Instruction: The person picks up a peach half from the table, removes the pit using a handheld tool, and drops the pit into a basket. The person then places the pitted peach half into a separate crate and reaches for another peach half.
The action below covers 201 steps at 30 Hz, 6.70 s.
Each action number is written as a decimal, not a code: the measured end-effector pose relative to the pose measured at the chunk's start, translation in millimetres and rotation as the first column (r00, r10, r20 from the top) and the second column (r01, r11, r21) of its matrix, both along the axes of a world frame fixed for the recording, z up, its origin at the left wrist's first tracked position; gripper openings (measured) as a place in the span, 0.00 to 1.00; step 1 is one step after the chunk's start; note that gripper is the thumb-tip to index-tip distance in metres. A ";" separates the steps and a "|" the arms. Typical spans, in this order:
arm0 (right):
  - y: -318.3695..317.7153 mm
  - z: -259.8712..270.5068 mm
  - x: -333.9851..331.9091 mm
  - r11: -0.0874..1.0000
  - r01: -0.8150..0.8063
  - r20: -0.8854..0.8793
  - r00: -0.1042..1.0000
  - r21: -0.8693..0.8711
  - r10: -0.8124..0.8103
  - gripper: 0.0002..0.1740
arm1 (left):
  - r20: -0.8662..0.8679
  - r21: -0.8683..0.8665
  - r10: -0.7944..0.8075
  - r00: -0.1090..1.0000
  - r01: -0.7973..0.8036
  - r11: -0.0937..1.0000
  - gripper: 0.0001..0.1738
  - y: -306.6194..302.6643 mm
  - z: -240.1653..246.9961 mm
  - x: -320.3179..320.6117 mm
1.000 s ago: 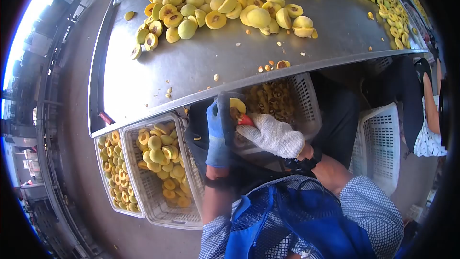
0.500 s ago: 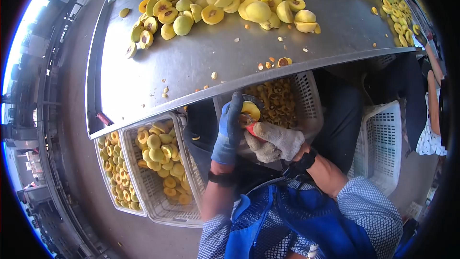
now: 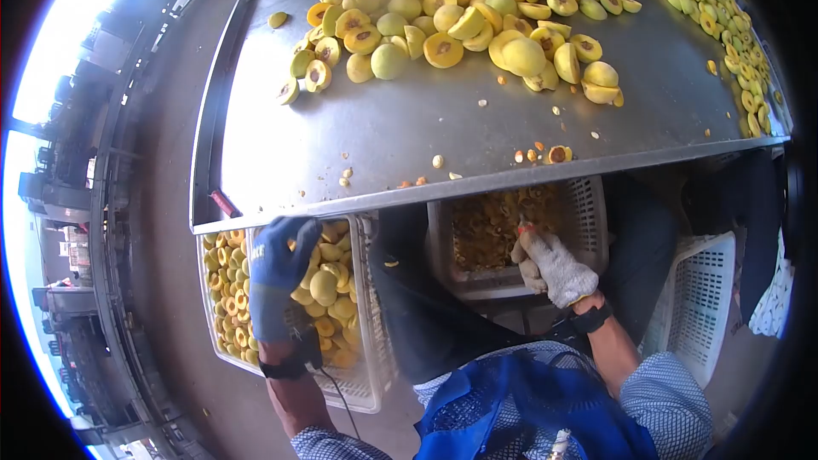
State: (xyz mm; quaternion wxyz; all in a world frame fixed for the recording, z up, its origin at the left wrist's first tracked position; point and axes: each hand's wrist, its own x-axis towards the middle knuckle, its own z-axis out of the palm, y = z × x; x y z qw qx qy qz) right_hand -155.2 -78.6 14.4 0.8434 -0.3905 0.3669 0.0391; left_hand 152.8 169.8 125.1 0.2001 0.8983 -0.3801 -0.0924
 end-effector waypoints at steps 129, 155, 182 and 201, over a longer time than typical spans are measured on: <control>58.6 45.4 29.5 0.964 -0.020 0.323 0.940 -0.267 0.109 0.21 | -0.714 -0.639 -0.428 0.555 -0.266 0.722 0.19 -138.9 -82.7 -133.1; 24.6 15.8 18.2 0.993 -0.054 0.017 0.998 -0.101 0.056 0.26 | 0.037 -0.049 0.032 0.999 -0.030 0.998 0.25 -117.6 -0.8 26.5; 7.9 97.9 44.0 0.441 -0.082 -0.025 0.991 -0.894 0.134 0.27 | -0.538 -0.822 -0.502 0.677 -0.290 0.490 0.37 -156.9 -74.2 -136.6; 1.1 63.8 42.8 0.500 -0.107 0.002 0.977 -0.859 0.213 0.25 | -0.339 -0.744 -0.014 0.941 -0.259 0.616 0.24 -179.0 -73.2 -155.2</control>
